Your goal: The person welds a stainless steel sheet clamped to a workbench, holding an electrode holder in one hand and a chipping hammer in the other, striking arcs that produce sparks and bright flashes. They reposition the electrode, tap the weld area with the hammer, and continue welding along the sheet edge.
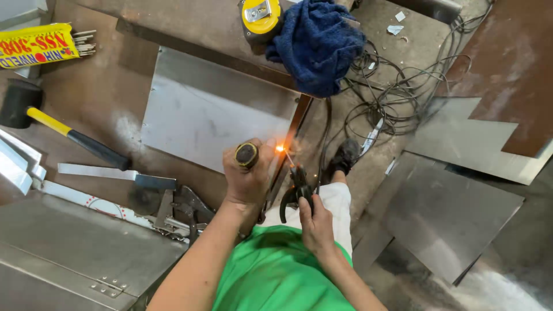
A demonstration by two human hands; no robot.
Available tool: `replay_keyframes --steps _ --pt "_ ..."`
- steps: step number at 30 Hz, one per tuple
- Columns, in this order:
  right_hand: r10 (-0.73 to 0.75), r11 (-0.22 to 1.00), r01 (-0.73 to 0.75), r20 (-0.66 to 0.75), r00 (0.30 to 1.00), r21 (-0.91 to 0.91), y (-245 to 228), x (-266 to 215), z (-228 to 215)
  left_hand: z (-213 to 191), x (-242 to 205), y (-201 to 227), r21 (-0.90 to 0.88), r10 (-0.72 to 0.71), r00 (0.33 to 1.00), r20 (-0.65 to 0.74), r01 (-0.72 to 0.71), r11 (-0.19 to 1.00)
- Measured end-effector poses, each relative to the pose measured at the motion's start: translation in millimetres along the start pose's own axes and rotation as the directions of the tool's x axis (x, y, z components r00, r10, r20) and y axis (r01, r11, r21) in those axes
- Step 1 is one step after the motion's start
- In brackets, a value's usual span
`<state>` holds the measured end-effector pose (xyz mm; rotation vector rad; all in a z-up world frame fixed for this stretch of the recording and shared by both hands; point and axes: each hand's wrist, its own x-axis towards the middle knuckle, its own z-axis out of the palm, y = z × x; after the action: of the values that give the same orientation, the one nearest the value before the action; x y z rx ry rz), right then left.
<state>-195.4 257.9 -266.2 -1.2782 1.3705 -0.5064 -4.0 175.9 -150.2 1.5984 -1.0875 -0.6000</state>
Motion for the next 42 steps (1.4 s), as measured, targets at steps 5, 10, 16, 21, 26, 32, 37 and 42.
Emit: replay_keyframes --steps 5,10,16,21,26,32,37,42 --pt "-0.006 1.0 0.006 -0.02 1.0 0.002 -5.2 -2.1 -2.4 -4.5 1.3 2.0 0.093 0.026 0.999 0.037 -0.029 0.995" --pt "-0.008 1.0 0.008 -0.024 1.0 -0.017 -8.3 -3.3 -2.2 -7.4 0.4 4.3 0.077 0.055 0.998 0.017 -0.056 0.995" --pt "-0.003 0.999 0.002 -0.022 1.0 -0.049 -11.6 -5.0 1.1 -9.9 -3.4 2.9 0.051 0.071 0.998 0.002 -0.071 0.996" --pt "0.002 0.997 -0.003 -0.021 1.0 -0.072 -14.4 -5.0 0.1 -10.8 -4.1 3.8 0.041 0.06 0.998 0.001 -0.059 0.997" --pt "0.03 0.998 -0.03 -0.007 1.0 -0.06 -12.1 -6.5 -3.7 -8.5 -2.8 4.2 0.029 0.064 0.998 0.008 -0.064 0.998" --pt "0.009 0.997 -0.014 -0.055 0.998 -0.082 -16.8 -5.1 -12.9 -2.8 2.9 22.7 0.046 0.066 0.998 -0.001 -0.066 0.997" --pt "-0.144 0.981 0.127 -0.11 0.983 -0.149 -25.9 -4.4 -23.1 9.1 14.3 24.8 -0.021 0.099 0.995 -0.029 -0.1 0.995" --pt "-0.236 0.964 0.21 -0.164 0.958 -0.165 -26.6 -20.9 -33.6 13.0 12.9 26.9 0.009 0.116 0.992 0.054 -0.117 0.993"
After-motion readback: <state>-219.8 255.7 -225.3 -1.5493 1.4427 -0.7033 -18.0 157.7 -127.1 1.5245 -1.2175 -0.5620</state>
